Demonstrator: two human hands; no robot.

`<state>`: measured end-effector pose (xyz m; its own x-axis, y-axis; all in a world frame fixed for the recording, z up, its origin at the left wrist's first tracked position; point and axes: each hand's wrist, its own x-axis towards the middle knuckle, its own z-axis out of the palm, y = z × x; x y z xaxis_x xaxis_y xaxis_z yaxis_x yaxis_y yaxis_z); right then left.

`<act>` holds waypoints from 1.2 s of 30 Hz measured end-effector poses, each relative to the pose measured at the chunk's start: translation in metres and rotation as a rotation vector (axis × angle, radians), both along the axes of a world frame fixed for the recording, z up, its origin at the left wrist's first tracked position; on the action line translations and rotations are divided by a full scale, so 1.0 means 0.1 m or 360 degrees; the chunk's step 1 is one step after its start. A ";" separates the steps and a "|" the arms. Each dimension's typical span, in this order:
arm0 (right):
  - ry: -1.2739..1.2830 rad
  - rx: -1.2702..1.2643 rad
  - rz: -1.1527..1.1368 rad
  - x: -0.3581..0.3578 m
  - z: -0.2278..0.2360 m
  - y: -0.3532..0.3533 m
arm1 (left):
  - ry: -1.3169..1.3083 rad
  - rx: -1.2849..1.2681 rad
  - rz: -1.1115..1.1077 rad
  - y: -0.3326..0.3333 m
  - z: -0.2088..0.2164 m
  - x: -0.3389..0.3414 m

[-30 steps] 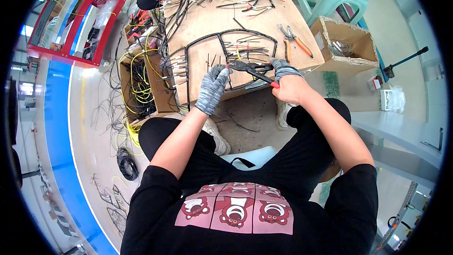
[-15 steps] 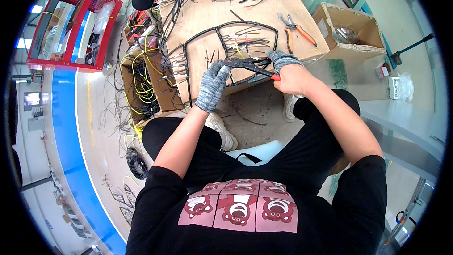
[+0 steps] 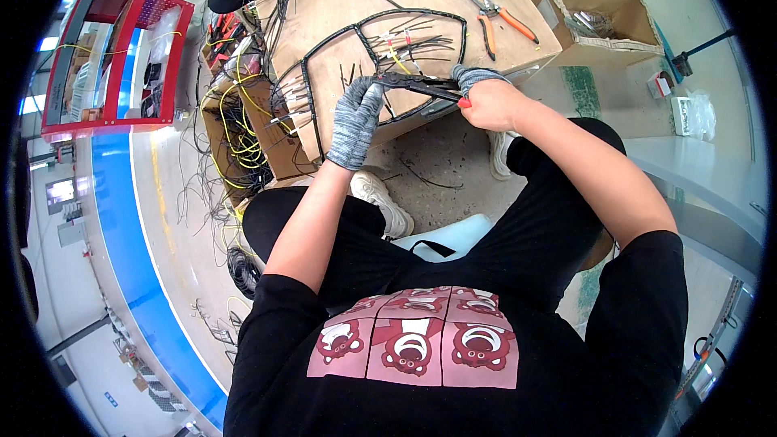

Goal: The person sits on the floor at a low table and repeatedly strips insulation from the ends of black wires using pliers. They handle individual wires, cut the insulation, and place the stripped ends on the table. A coworker is visible across the table also working with wires.

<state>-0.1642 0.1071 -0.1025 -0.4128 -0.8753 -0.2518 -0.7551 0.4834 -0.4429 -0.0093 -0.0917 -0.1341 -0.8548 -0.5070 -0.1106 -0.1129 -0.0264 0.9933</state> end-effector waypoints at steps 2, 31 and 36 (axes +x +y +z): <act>0.0014 -0.0036 -0.0033 0.02 -0.02 0.01 | 0.0061 0.0067 0.0015 0.00 -0.05 -0.01; -0.1075 -0.1083 -0.0648 0.60 0.38 -0.61 | 0.0404 0.1243 0.0106 0.07 0.45 0.08; -0.0950 -0.0876 -0.0448 0.75 0.48 -0.76 | 0.0275 0.1081 0.0331 0.16 0.45 -0.05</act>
